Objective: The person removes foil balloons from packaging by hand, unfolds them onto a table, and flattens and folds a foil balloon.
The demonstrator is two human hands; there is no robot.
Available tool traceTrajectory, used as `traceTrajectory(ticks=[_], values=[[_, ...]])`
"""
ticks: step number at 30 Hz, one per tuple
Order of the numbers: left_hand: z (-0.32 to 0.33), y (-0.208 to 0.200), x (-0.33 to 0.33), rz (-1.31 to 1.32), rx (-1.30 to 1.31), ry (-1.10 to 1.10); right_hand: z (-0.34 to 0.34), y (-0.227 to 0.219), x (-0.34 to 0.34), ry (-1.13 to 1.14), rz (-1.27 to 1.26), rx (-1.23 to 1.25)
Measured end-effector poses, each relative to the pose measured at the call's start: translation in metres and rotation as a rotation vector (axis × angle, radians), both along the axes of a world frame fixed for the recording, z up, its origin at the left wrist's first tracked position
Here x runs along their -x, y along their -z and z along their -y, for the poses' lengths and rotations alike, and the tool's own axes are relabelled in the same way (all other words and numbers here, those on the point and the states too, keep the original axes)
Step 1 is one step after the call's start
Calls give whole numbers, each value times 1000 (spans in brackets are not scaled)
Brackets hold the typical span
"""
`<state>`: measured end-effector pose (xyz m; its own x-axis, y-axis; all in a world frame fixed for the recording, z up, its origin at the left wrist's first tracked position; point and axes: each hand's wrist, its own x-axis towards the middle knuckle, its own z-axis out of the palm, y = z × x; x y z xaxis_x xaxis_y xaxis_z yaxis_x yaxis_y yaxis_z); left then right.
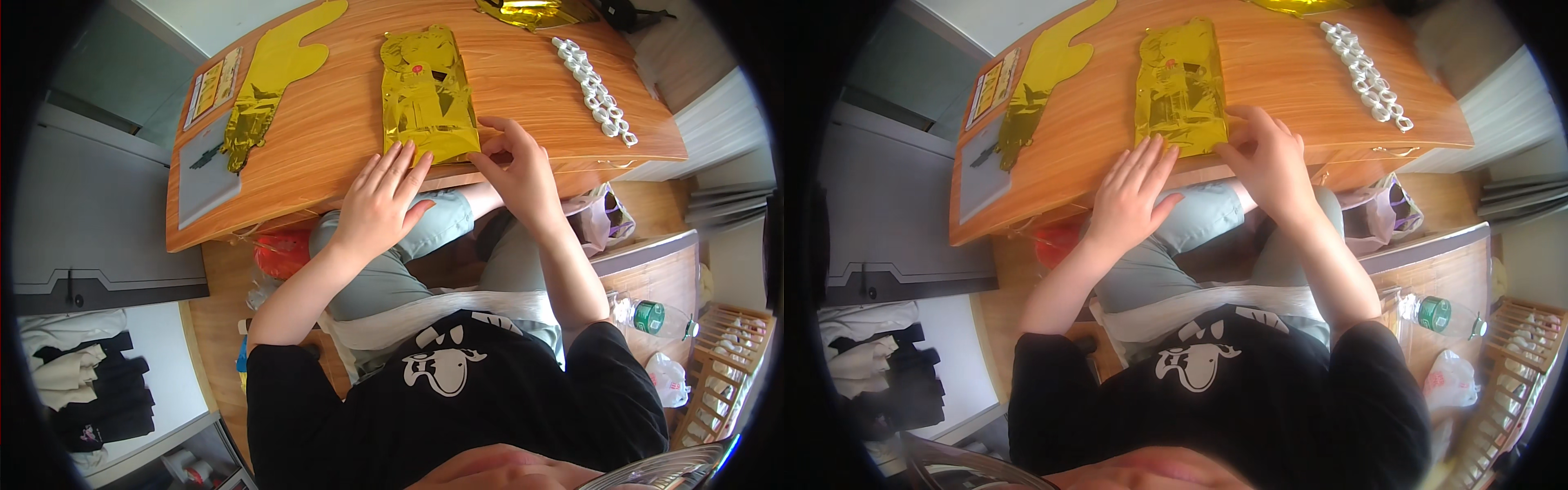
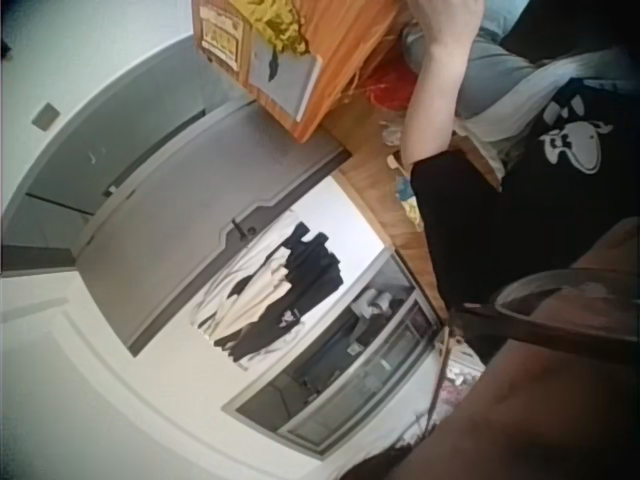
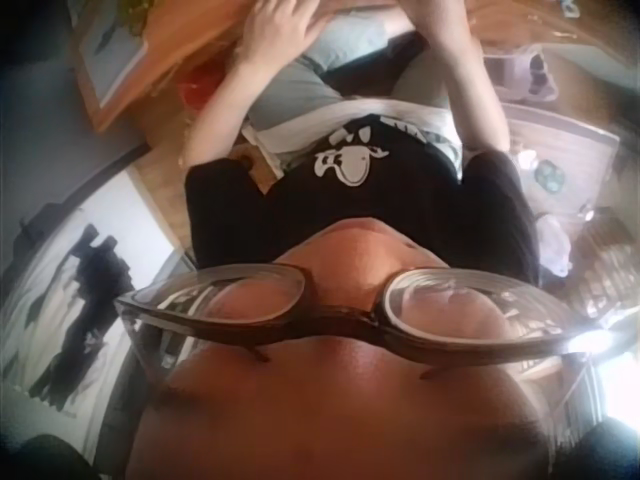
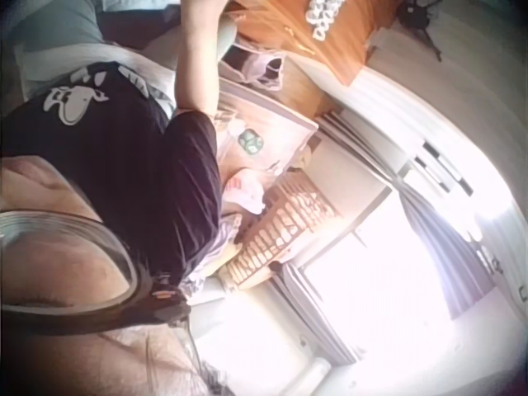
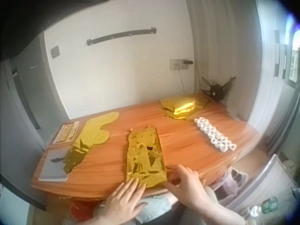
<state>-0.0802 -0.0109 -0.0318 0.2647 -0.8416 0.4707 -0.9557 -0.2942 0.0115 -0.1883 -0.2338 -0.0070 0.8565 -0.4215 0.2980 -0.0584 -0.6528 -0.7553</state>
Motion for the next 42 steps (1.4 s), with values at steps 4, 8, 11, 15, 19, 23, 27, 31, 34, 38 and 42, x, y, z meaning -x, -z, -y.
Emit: traceTrajectory(ticks=[4, 8, 11, 15, 19, 23, 27, 31, 34, 38, 42], values=[[3, 2, 2, -7, 5, -26, -4, 4, -4, 40, 23, -39], [5, 6, 1, 18, 28, -35, -7, 7, -4, 78, 55, -41], [6, 8, 2, 24, 55, -38, -7, 11, -4, 97, 99, -50], [7, 10, 1, 30, 91, -47, -10, 18, -4, 128, 179, -26], [8, 12, 0, 42, 105, -52, -19, 16, -1, 251, 158, 201], [8, 14, -1, 46, 110, -55, -19, 17, -2, 219, 159, 188], [8, 14, -1, 42, 103, -64, -23, 21, -5, 203, 271, 361], [8, 13, 2, 49, 86, -75, -15, 29, 6, 74, 252, 532], [6, 13, 3, 41, 89, -81, -7, 26, 15, -13, 233, 537], [8, 12, 5, 15, 108, -95, 5, 35, 22, -63, 204, 648], [8, 3, 4, -96, 173, -66, 16, 40, 17, -65, 318, 770]])
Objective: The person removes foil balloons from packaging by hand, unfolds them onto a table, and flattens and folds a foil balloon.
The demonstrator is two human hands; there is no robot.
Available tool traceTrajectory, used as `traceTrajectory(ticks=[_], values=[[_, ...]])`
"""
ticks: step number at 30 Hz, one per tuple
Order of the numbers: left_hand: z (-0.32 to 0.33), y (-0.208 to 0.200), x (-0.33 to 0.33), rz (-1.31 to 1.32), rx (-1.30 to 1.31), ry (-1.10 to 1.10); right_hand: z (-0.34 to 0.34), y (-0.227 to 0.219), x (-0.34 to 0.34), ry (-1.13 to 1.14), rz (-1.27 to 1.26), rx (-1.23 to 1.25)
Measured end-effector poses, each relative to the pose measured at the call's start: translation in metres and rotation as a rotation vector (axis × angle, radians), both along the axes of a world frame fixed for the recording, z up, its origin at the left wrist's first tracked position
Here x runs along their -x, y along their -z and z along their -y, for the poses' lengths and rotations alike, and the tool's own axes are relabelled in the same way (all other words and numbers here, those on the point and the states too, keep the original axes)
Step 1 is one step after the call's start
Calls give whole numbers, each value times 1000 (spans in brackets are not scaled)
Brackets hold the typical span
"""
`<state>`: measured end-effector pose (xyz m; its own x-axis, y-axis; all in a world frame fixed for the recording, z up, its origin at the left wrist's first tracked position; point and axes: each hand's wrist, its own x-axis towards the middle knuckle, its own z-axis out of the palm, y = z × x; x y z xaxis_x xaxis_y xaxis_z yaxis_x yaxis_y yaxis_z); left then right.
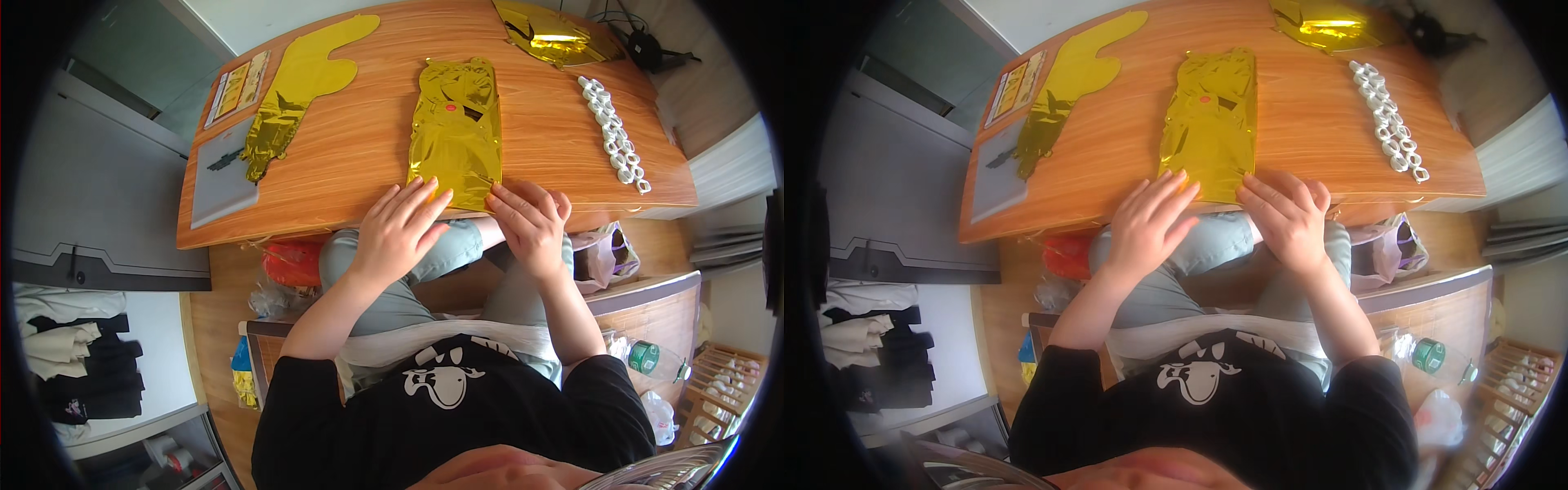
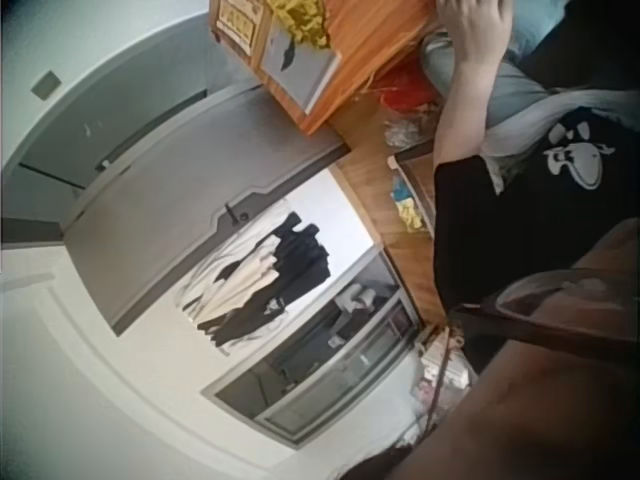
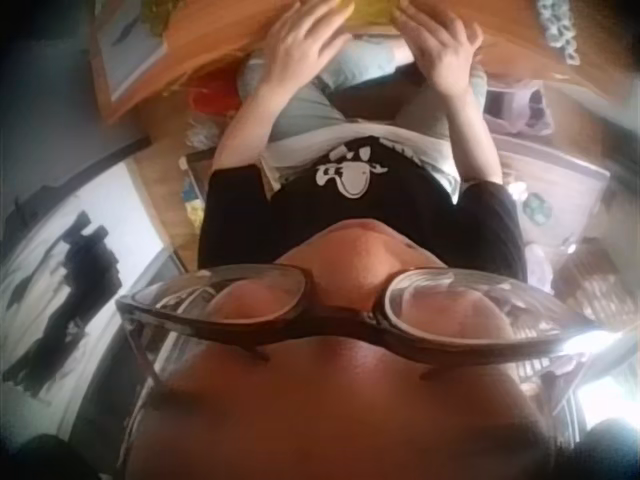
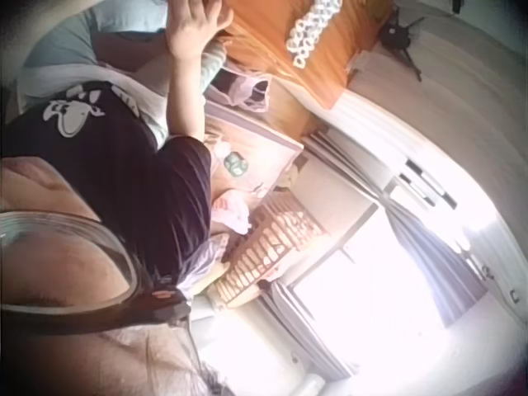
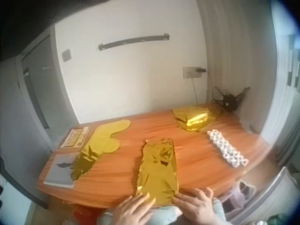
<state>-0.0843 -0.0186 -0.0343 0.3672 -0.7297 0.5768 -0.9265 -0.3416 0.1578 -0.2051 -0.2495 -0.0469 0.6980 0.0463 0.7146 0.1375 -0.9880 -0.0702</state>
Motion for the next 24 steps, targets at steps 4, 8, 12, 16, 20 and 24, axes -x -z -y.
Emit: traceTrajectory(ticks=[4, 8, 12, 16, 20, 24], values=[[-12, 7, -11, -9, 173, 76, 7, -8, -6, -64, -2, -22], [-19, 13, -17, 33, 274, 152, 19, -13, -4, -165, -61, -16], [-25, 12, -22, 198, 227, 146, 17, -13, -2, -174, -57, -22], [-29, 6, -25, 314, 239, 183, 21, -7, -1, -163, -44, -31], [-31, 5, -23, 331, 224, 178, 19, -9, 0, -158, -52, -38], [-30, 15, -24, 358, 238, 126, 19, -8, -1, -159, -12, -17]])
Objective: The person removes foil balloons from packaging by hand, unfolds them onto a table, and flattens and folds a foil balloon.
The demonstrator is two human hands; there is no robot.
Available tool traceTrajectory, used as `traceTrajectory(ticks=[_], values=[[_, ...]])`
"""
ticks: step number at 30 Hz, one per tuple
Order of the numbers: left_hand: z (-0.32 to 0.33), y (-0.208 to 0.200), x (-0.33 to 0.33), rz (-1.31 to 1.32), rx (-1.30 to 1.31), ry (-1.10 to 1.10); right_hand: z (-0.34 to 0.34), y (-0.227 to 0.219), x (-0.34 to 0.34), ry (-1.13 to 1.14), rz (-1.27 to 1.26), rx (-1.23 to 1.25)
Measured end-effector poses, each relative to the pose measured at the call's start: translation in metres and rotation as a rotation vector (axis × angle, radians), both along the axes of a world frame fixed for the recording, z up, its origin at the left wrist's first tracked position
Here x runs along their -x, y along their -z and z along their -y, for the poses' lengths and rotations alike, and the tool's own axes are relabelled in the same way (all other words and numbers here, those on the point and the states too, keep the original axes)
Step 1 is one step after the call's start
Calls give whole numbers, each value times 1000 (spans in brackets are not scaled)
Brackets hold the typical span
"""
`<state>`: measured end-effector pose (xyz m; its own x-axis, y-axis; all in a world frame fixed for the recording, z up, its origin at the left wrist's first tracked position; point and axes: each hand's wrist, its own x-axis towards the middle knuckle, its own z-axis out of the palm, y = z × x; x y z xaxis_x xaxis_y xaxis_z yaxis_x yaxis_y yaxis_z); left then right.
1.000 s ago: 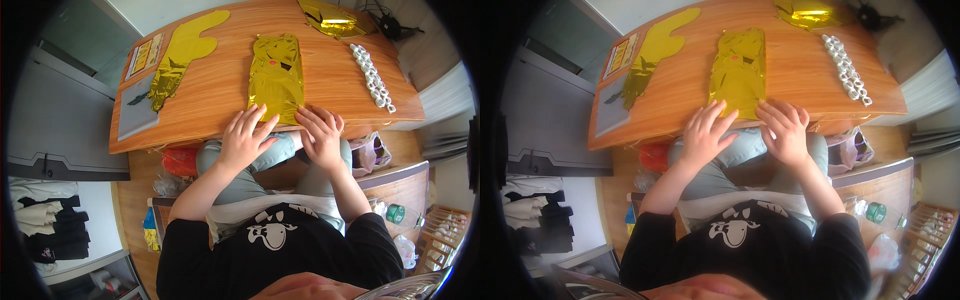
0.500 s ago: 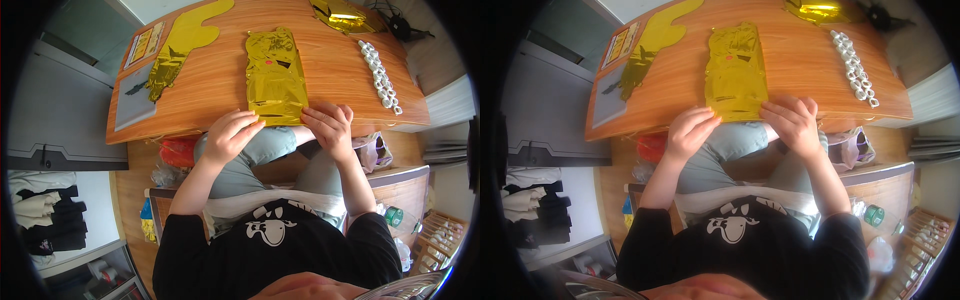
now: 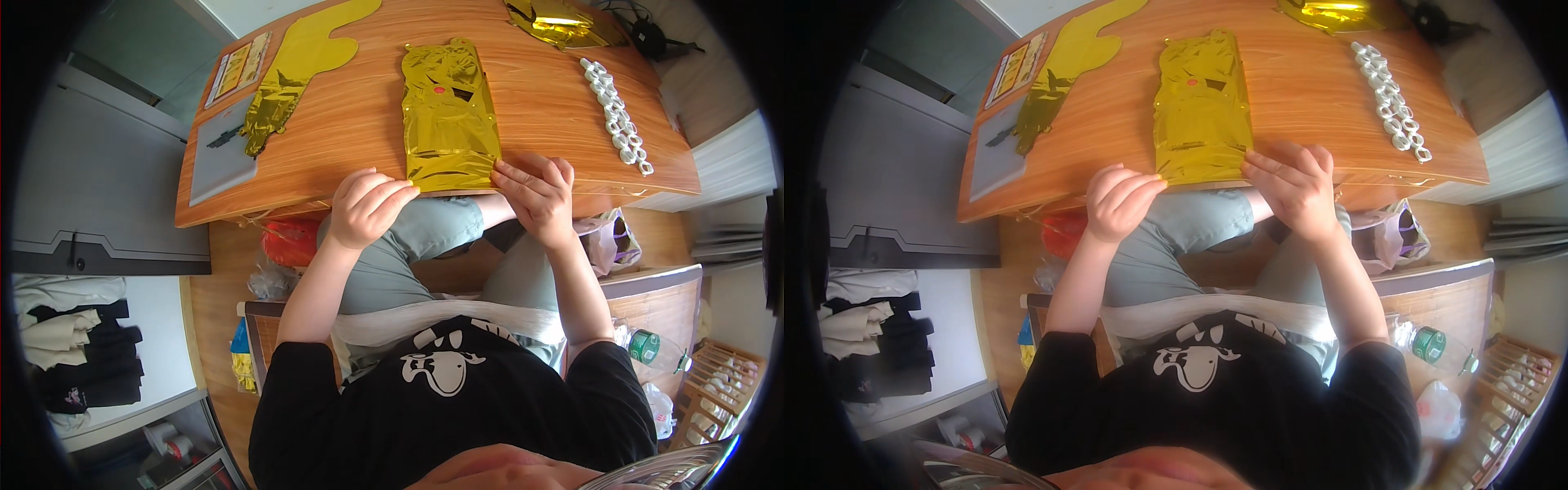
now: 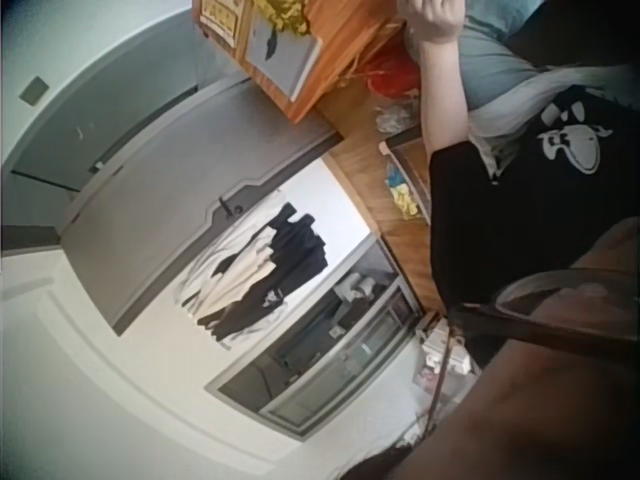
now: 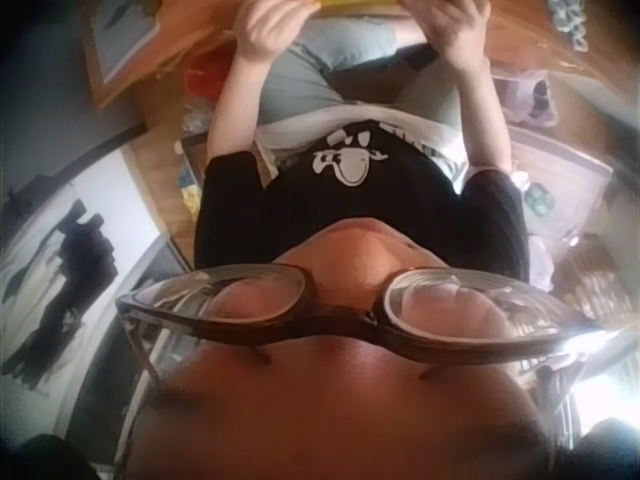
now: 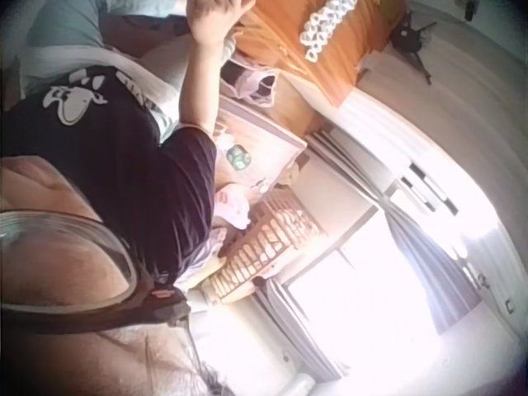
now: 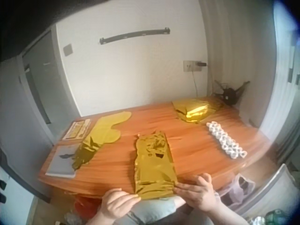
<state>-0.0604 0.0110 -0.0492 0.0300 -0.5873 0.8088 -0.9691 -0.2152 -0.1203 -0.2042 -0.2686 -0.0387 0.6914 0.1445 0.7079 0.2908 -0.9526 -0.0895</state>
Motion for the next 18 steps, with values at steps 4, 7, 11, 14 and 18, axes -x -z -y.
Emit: traceTrajectory(ticks=[4, 7, 11, 14, 18], values=[[-1, 3, 4, 13, 57, -75, 2, 0, 0, -23, 20, -20], [-3, 5, 8, 11, 70, -114, 2, -2, 0, -51, 3, -22], [-7, 7, 9, -112, 33, -159, 4, -6, 3, -83, -17, -58], [-4, -10, 13, -215, -58, -258, 10, -6, 5, -152, -68, -109], [-2, -26, 13, -282, -226, -299, 7, -24, 5, -28, -159, -97]])
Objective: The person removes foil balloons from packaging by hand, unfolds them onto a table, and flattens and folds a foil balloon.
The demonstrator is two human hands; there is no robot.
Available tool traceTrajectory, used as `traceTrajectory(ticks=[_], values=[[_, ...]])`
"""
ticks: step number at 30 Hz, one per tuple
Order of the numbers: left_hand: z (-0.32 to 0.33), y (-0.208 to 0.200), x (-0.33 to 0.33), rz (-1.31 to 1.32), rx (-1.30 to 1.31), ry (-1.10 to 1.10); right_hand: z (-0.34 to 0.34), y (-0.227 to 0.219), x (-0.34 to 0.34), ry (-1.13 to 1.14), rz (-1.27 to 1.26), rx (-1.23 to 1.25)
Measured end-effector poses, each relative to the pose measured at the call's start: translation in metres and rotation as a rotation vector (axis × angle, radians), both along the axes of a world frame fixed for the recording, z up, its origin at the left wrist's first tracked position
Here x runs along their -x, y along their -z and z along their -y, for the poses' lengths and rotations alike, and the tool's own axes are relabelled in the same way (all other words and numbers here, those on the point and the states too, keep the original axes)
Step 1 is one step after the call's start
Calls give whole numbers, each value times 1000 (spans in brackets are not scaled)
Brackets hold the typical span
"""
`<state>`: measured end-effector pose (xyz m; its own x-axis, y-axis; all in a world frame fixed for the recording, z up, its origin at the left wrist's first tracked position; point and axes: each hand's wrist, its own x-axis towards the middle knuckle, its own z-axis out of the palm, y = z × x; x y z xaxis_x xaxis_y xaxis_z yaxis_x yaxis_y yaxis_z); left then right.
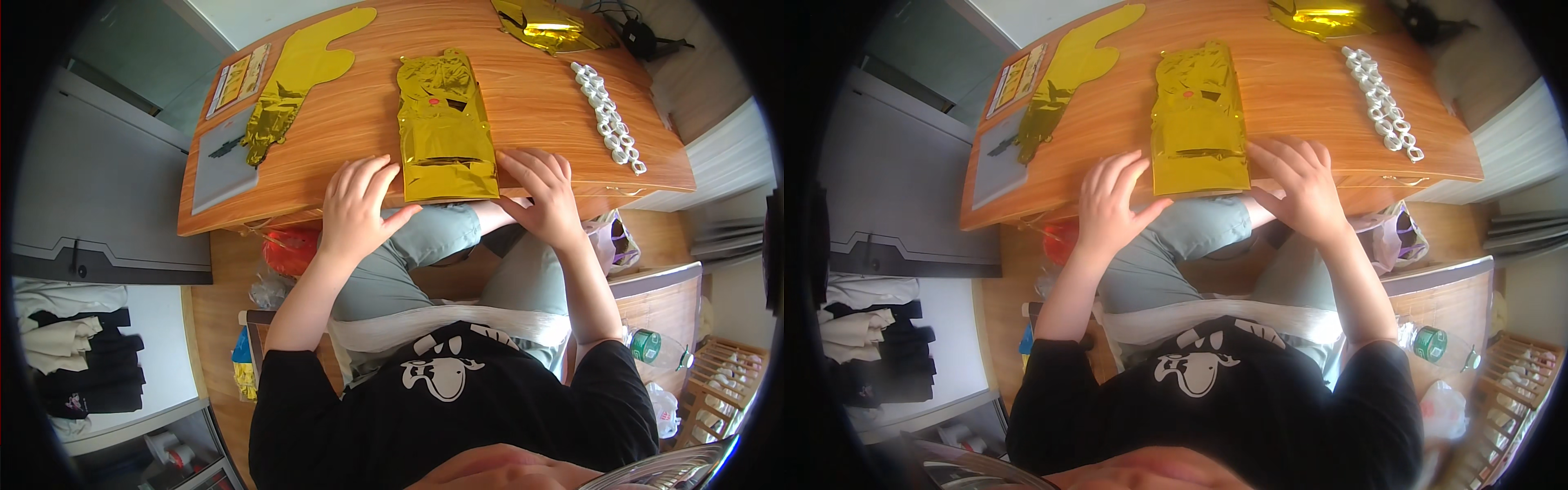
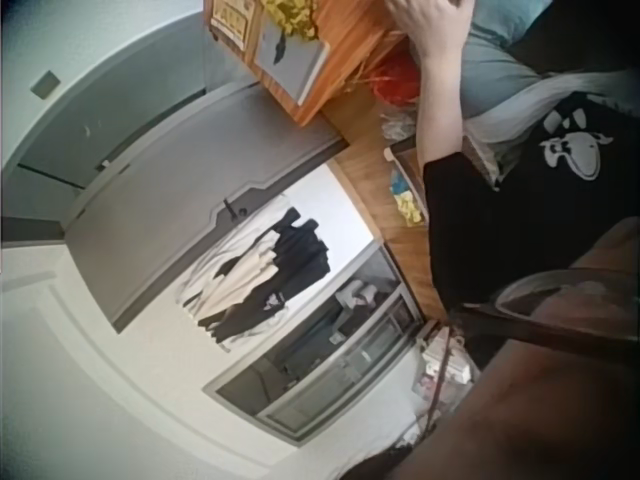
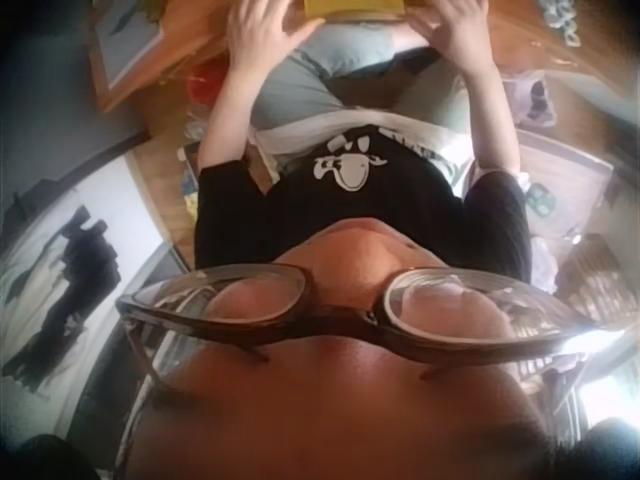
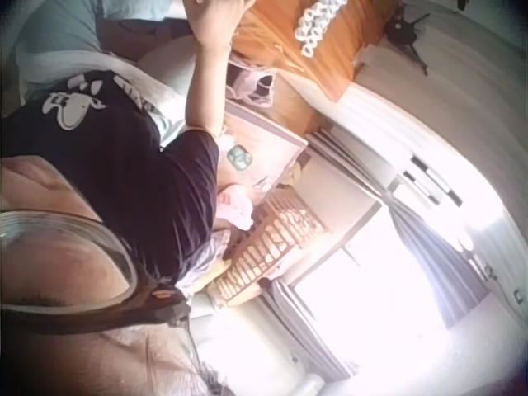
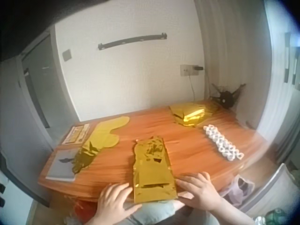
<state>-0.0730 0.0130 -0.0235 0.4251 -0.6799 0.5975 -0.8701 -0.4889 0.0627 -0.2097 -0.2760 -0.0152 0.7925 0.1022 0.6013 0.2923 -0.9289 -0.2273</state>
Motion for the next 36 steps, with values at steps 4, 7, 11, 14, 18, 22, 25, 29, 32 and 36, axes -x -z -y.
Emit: traceTrajectory(ticks=[4, 7, 11, 14, 18, 22, 25, 29, 32, 36], values=[[1, -3, -7, 3, -34, 42, -6, -8, -7, 79, -115, -16], [2, -2, -12, -6, -37, 77, -5, -6, -10, 57, -131, -11], [3, -6, -15, 6, -97, 88, -4, -4, -12, 50, -147, 1], [3, -8, -18, -5, -124, 114, -5, -6, -14, 48, -139, 51], [4, -13, -24, -20, -212, 198, -7, -9, -17, 4, -143, 84], [0, -17, -32, -67, -246, 258, -7, -9, -19, -73, -161, 26], [-1, -21, -36, -141, -303, 305, -4, -4, -21, -95, -177, 17], [1, -25, -36, -271, -289, 322, -3, -6, -22, -76, -199, 31], [1, -24, -36, -380, -230, 305, -5, -10, -22, -85, -269, -16], [5, -27, -30, -703, -49, 227, -7, -8, -22, -88, -184, -154]])
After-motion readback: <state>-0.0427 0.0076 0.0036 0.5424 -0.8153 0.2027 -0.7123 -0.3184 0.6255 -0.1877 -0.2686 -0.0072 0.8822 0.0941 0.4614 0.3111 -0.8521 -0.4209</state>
